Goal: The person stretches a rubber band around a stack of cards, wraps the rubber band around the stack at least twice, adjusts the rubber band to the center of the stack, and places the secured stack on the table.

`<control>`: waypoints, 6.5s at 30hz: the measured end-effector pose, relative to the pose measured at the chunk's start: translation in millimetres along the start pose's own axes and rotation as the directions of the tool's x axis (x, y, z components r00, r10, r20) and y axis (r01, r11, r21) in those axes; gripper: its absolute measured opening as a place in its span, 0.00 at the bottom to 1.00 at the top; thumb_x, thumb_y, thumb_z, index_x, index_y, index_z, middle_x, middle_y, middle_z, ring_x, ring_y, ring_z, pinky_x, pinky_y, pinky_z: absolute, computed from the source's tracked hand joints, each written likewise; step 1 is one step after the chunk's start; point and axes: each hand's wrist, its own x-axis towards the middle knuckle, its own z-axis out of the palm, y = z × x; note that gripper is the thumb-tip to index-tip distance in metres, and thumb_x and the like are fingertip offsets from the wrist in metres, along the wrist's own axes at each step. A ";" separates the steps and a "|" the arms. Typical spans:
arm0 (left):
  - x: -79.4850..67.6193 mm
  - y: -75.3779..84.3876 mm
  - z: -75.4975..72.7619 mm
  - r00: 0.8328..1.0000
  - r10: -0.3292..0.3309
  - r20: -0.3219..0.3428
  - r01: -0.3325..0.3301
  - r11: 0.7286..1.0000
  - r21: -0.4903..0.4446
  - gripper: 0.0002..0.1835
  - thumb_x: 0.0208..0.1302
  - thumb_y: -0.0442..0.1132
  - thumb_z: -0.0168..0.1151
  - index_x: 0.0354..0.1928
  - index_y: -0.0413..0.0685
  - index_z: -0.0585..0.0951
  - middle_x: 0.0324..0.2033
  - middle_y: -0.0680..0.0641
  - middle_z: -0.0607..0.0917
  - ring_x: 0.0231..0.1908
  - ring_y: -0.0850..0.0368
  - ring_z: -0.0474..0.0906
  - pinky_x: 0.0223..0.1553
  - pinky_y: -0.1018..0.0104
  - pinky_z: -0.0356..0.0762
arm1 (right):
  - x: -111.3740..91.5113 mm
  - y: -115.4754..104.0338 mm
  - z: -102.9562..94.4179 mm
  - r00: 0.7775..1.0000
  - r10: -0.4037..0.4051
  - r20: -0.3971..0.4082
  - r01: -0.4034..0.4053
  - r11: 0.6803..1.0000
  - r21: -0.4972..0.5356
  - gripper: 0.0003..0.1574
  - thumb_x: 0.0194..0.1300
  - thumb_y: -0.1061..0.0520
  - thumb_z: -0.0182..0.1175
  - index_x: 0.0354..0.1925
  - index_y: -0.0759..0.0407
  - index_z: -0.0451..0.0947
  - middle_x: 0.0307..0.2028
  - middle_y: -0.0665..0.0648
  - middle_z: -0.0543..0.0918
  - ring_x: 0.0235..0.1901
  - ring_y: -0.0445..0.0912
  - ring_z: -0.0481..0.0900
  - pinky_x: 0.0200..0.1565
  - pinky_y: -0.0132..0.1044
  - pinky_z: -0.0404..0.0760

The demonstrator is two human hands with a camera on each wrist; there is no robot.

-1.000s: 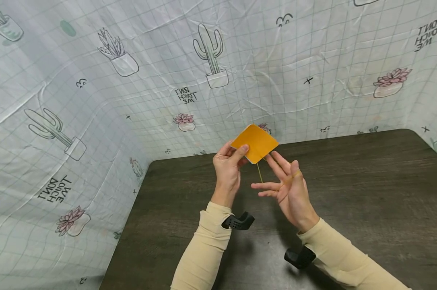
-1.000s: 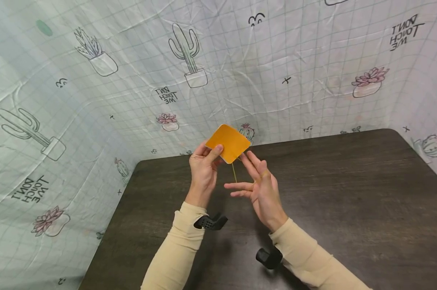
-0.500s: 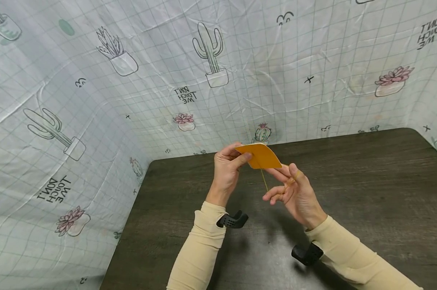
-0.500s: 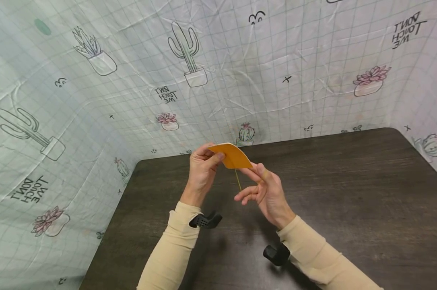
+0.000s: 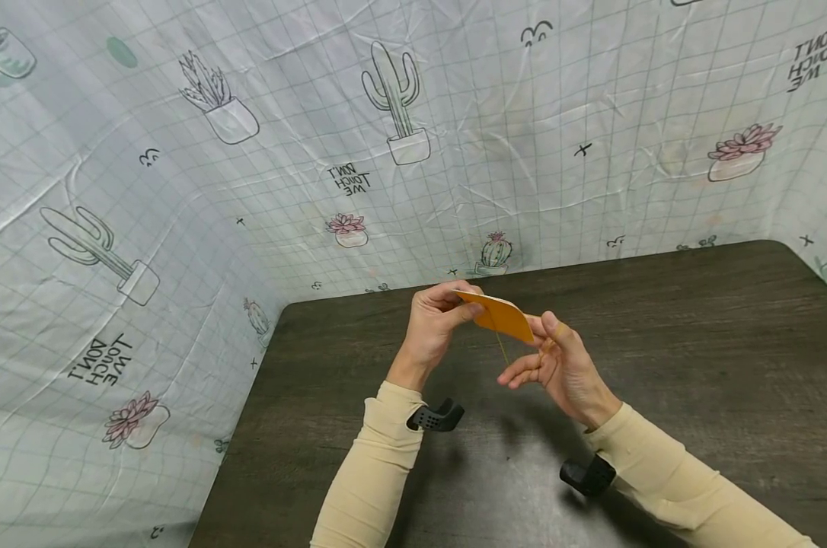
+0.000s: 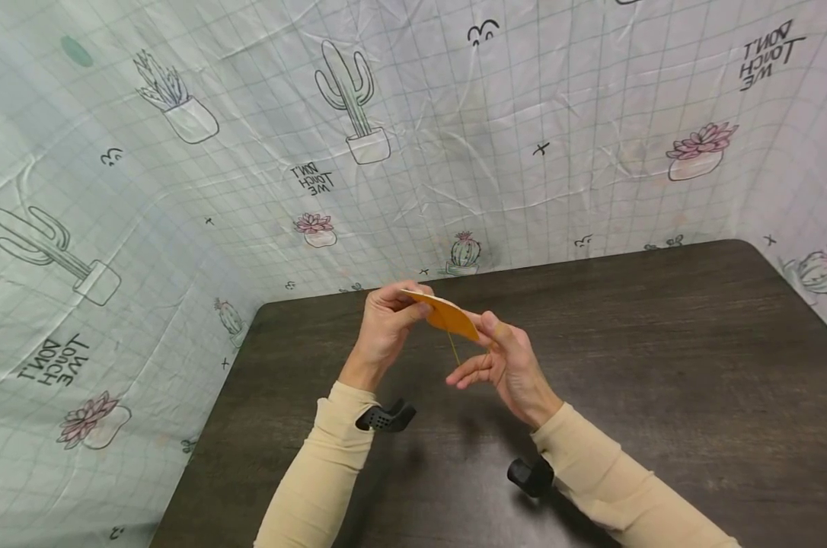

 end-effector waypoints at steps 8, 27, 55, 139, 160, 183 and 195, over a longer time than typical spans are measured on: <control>0.2 -0.5 -2.4 0.993 -0.039 0.108 0.037 0.999 0.022 0.13 0.63 0.28 0.67 0.37 0.58 0.89 0.35 0.52 0.87 0.39 0.54 0.81 0.43 0.62 0.81 | 0.8 -5.0 0.7 0.998 0.057 -0.025 -0.058 0.995 -0.085 0.31 0.81 0.41 0.34 0.62 0.46 0.79 0.59 0.52 0.80 0.29 0.52 0.89 0.34 0.42 0.87; -3.3 2.2 -8.9 0.959 -0.073 0.275 0.052 0.995 0.083 0.05 0.63 0.21 0.64 0.37 0.35 0.85 0.38 0.50 0.86 0.42 0.52 0.81 0.43 0.62 0.81 | 0.8 -4.4 0.2 0.998 0.060 -0.014 -0.062 0.961 -0.270 0.34 0.80 0.50 0.38 0.69 0.74 0.65 0.59 0.62 0.77 0.31 0.63 0.87 0.36 0.54 0.87; -8.4 3.3 -8.4 0.943 -0.084 0.322 0.042 0.990 0.136 0.01 0.63 0.21 0.63 0.35 0.29 0.83 0.38 0.49 0.86 0.44 0.51 0.79 0.40 0.63 0.79 | 6.9 -5.8 2.1 0.991 0.112 -0.069 -0.129 0.939 -0.318 0.28 0.77 0.53 0.49 0.64 0.71 0.73 0.53 0.67 0.81 0.32 0.66 0.87 0.37 0.57 0.86; -9.4 -19.1 9.8 0.899 -0.278 -0.339 0.358 0.912 0.199 0.15 0.61 0.27 0.70 0.50 0.32 0.84 0.33 0.48 0.89 0.33 0.57 0.86 0.37 0.59 0.85 | 23.7 1.9 -29.7 0.917 0.361 -0.170 -0.397 0.787 -0.473 0.22 0.67 0.54 0.68 0.48 0.73 0.78 0.35 0.63 0.85 0.33 0.54 0.83 0.43 0.48 0.86; -8.4 -19.0 5.1 0.907 -0.262 -0.330 0.335 0.923 0.189 0.15 0.62 0.27 0.69 0.51 0.31 0.84 0.35 0.47 0.89 0.34 0.55 0.87 0.38 0.57 0.86 | 20.3 0.7 -29.0 0.924 0.323 -0.206 -0.381 0.826 -0.416 0.23 0.69 0.56 0.64 0.50 0.76 0.76 0.34 0.62 0.85 0.31 0.49 0.83 0.40 0.41 0.86; -8.6 -22.6 12.7 0.920 -0.276 -0.280 0.344 0.910 0.232 0.14 0.60 0.27 0.71 0.48 0.28 0.84 0.31 0.42 0.88 0.29 0.59 0.84 0.34 0.68 0.84 | 51.5 -33.7 -38.4 0.955 0.075 -0.285 -0.238 0.768 -0.595 0.25 0.69 0.45 0.65 0.50 0.65 0.84 0.46 0.56 0.84 0.41 0.49 0.80 0.39 0.38 0.84; -8.8 -22.1 11.9 0.930 -0.291 -0.227 0.341 0.912 0.227 0.15 0.61 0.27 0.70 0.50 0.30 0.84 0.31 0.46 0.88 0.30 0.59 0.84 0.35 0.67 0.84 | 57.4 -35.5 -36.4 0.961 0.088 -0.263 -0.239 0.745 -0.623 0.23 0.68 0.47 0.68 0.48 0.66 0.86 0.45 0.57 0.86 0.41 0.48 0.81 0.40 0.38 0.85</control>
